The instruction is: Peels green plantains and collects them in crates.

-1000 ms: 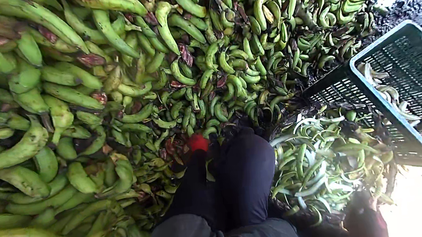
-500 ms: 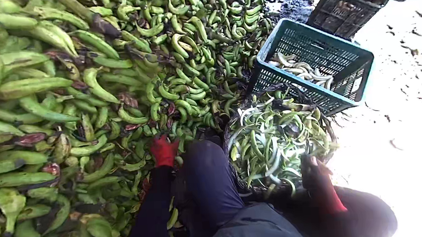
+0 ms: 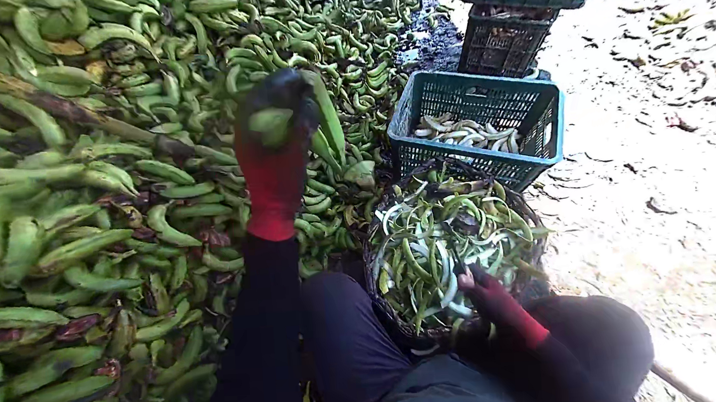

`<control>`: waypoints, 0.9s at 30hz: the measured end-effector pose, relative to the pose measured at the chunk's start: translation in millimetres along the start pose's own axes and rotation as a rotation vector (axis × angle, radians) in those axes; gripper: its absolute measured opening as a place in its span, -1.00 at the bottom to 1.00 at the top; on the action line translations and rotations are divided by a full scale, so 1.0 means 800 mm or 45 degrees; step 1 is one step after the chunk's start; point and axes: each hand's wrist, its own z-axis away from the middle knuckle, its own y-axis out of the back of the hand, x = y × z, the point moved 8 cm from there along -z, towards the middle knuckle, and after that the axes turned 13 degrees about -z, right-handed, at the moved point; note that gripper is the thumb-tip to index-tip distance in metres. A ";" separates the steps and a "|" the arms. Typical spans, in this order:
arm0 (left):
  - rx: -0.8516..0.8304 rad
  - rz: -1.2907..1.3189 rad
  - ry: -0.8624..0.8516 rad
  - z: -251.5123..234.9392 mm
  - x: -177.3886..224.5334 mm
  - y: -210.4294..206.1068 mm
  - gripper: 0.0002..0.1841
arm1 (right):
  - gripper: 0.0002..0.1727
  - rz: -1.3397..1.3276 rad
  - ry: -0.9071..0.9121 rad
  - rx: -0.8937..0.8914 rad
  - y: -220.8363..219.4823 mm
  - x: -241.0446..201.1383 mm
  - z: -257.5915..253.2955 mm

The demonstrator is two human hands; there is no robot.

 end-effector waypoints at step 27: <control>-0.204 0.258 1.092 0.201 -0.124 -0.218 -0.44 | -0.27 -0.164 -0.312 0.058 -0.062 0.057 -0.088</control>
